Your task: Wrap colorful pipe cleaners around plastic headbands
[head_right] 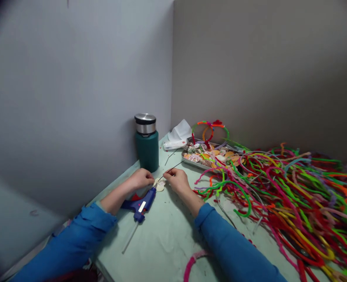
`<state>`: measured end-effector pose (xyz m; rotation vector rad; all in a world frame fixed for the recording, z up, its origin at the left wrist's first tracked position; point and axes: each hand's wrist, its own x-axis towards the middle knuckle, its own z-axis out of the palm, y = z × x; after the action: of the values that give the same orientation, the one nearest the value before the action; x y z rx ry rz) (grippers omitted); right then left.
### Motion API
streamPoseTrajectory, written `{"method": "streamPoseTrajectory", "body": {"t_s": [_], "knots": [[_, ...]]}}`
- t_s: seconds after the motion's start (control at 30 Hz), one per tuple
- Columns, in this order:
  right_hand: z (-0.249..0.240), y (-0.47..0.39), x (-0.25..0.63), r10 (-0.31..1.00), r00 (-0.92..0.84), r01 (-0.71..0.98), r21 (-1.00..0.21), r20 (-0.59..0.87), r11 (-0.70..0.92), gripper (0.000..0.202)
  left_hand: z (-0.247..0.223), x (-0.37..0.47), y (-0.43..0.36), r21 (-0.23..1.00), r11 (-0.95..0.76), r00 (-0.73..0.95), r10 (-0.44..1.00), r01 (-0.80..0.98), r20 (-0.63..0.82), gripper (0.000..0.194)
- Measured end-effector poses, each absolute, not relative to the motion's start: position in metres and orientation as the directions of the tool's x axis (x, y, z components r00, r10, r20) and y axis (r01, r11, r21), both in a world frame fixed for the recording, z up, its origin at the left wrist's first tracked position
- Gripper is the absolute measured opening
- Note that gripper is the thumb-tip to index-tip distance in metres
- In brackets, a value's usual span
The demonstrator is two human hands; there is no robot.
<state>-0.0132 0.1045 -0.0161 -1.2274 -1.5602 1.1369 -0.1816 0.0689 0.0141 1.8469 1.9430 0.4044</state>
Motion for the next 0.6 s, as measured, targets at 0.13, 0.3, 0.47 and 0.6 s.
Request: {"method": "streamPoseTrajectory", "body": {"t_s": [0.13,0.3,0.47,0.6], "knots": [[-0.016,0.104,-0.013,0.977,-0.197,0.255,-0.957,0.086,0.136,0.018,0.016,-0.182,0.069,0.524,0.057,-0.004,0.995,0.850,-0.101,0.016],[-0.016,0.102,-0.010,0.978,-0.183,0.296,-0.943,0.099,0.151,0.019,0.025,-0.200,0.046,0.559,-0.011,0.068,0.994,0.829,-0.082,0.020],[-0.013,0.104,-0.007,0.991,-0.126,0.383,-0.919,0.048,0.093,0.019,0.033,-0.229,-0.011,0.591,-0.152,0.259,0.961,0.792,-0.100,0.043],[-0.007,0.106,-0.006,0.995,-0.097,0.497,-0.868,-0.028,0.024,0.022,0.028,-0.234,-0.038,0.461,-0.135,0.172,0.984,0.877,-0.040,0.040]]}}
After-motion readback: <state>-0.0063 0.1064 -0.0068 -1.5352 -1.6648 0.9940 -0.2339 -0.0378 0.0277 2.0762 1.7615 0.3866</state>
